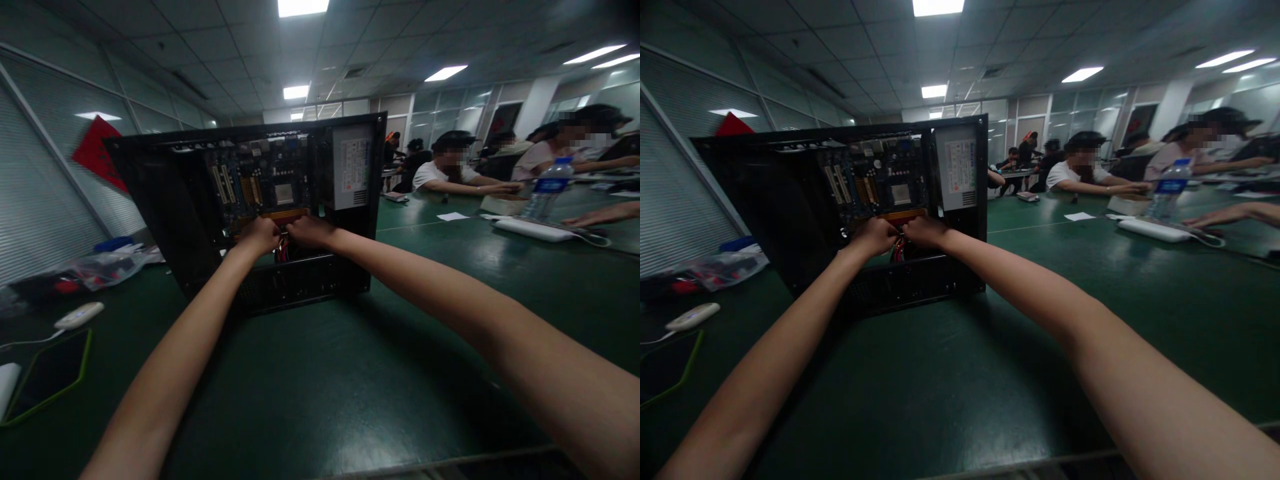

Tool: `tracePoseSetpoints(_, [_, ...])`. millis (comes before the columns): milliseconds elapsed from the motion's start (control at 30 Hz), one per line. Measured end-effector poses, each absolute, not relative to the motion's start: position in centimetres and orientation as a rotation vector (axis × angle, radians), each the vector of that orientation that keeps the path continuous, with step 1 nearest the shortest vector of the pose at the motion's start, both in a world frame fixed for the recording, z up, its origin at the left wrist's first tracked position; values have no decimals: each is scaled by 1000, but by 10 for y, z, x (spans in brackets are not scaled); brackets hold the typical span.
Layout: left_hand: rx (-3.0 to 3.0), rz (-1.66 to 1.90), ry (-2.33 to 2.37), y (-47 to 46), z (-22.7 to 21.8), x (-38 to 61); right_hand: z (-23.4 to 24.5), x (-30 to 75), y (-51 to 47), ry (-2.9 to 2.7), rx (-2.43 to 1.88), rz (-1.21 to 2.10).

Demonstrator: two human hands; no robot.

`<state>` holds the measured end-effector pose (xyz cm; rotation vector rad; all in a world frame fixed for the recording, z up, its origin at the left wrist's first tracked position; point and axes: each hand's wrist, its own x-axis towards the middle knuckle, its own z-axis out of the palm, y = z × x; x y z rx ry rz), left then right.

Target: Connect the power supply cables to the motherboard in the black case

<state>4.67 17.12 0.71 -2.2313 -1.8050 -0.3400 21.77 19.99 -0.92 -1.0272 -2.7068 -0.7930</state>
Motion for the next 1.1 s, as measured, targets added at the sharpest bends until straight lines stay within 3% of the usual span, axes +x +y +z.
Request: tracePoseSetpoints(1100, [-2290, -381, -1793, 172, 8, 45, -14, 219, 212, -2644, -1064, -631])
